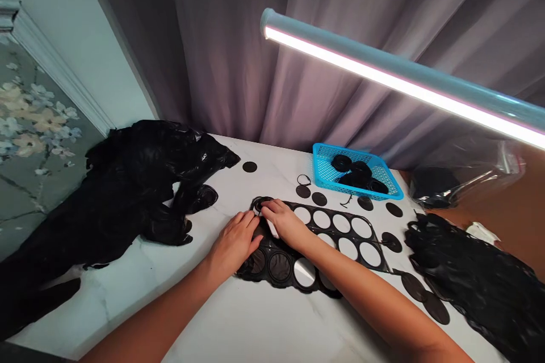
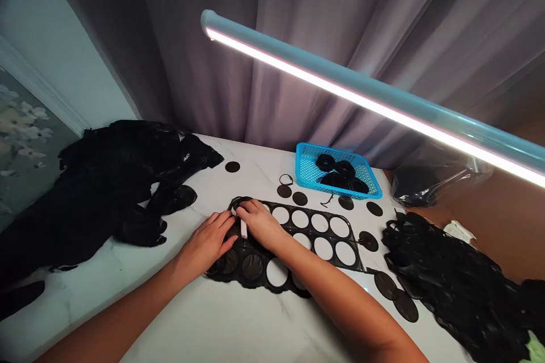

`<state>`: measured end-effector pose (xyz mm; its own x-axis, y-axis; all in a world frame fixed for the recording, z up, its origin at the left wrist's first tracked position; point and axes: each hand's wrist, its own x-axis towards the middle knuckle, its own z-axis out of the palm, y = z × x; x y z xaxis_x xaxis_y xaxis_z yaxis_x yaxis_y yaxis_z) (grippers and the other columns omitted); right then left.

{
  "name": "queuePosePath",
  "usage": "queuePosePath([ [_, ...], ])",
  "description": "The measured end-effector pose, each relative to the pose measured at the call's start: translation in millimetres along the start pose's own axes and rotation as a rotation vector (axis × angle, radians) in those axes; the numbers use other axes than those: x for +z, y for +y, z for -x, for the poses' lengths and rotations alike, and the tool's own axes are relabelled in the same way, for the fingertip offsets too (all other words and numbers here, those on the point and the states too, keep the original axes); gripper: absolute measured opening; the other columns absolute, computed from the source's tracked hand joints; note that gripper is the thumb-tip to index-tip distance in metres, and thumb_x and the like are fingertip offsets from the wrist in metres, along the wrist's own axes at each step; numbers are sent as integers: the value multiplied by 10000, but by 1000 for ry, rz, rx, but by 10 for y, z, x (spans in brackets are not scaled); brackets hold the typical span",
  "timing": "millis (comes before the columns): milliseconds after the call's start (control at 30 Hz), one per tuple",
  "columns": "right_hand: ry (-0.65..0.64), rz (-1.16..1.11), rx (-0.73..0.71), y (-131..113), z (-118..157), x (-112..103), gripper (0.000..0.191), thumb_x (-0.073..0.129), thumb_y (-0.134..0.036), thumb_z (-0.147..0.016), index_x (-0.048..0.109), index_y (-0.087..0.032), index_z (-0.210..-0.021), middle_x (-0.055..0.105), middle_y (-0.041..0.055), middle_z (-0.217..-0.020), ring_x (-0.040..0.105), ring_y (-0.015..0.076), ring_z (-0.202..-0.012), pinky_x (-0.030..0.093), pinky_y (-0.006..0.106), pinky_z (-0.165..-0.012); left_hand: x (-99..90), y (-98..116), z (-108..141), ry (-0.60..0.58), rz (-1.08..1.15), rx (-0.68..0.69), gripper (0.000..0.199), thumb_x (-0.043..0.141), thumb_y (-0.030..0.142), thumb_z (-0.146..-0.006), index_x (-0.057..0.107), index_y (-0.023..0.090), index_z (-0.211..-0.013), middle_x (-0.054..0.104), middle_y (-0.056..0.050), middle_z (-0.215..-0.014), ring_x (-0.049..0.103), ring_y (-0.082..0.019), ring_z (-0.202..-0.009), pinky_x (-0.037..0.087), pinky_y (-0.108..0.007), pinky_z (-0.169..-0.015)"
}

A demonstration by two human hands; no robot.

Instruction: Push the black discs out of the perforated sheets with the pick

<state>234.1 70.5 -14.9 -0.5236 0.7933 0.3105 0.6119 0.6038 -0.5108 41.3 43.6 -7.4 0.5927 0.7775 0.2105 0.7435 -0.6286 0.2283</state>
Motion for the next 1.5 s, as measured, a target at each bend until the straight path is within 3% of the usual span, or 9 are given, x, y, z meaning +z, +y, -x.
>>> queuePosePath([
  [167, 309, -59, 299, 311, -233, -90, 161, 437, -187, -922, 479, -222, -770, 549, 13, -696, 491, 182, -651, 393, 286, -639, 9, -21, -2, 20, -38, 19, 236, 501, 220, -931, 545, 220, -1163, 591, -64, -1137, 549, -248, -1017, 491, -397, -875],
  [367, 725, -37, 503, 464, -152, -952, 265, 408, -372, -937, 452, -221, -724, 475, -27, -617, 416, 148, -576, 332, 265, -586, -23, -28, -6, 60, -64, 51, 223, 497, 206, -934, 551, 202, -1150, 597, -73, -1138, 553, -247, -982, 503, -398, -854],
  [567, 988, 275, 823, 134, 1306, -1829, 257, 520, -440, -872, 545, -235, -720, 549, 6, -639, 479, 170, -598, 340, 282, -579, -38, -55, -30, 54, -37, 60, 255, 498, 235, -935, 541, 200, -1183, 586, -79, -1178, 555, -255, -1013, 500, -404, -880],
  [733, 655, 554, 1424, 208, 2536, -2015, 188, 560, -308, -787, 497, -242, -623, 521, 23, -542, 498, 216, -556, 324, 320, -582, -61, -75, -95, 65, -12, 50, 284, 464, 268, -937, 534, 166, -1193, 566, -108, -1180, 554, -273, -1052, 503, -429, -895],
  [867, 662, 748, 1273, 306, 2911, -2020, 141, 505, -307, -745, 468, -243, -625, 596, 83, -658, 559, 282, -720, 381, 378, -691, -115, -60, -84, 65, 23, 102, 269, 469, 276, -920, 570, 179, -1150, 571, -109, -1194, 564, -283, -1094, 497, -445, -929],
  [967, 846, 792, 1106, 256, 2817, -2023, 166, 500, -352, -741, 486, -229, -631, 625, 126, -752, 567, 294, -783, 402, 407, -727, -149, 20, -1, 11, 36, 153, 290, 495, 264, -910, 574, 186, -1177, 569, -106, -1261, 559, -279, -1159, 501, -427, -954],
  [1067, 946, 489, 940, 119, 2401, -1874, 231, 522, -406, -786, 602, -193, -746, 645, 110, -815, 578, 241, -732, 434, 371, -705, -109, 146, 115, -26, 10, 201, 344, 518, 247, -908, 559, 174, -1242, 557, -118, -1330, 528, -286, -1236, 485, -433, -998],
  [1267, 437, -440, 545, -120, 1203, -946, 160, 553, -356, -868, 585, -203, -832, 647, 34, -795, 627, 180, -710, 475, 285, -635, 75, 286, 316, -27, -30, 219, 435, 529, 265, -934, 495, 172, -1358, 482, -148, -1438, 457, -313, -1329, 418, -493, -1069],
  [1500, 118, -367, 260, -161, 625, -307, 138, 634, -171, -823, 562, -193, -708, 618, 27, -879, 553, 161, -804, 430, 277, -696, 99, 330, 376, -71, -55, 240, 481, 544, 284, -934, 452, 214, -1401, 418, -110, -1499, 331, -345, -1403, 357, -550, -1092],
])
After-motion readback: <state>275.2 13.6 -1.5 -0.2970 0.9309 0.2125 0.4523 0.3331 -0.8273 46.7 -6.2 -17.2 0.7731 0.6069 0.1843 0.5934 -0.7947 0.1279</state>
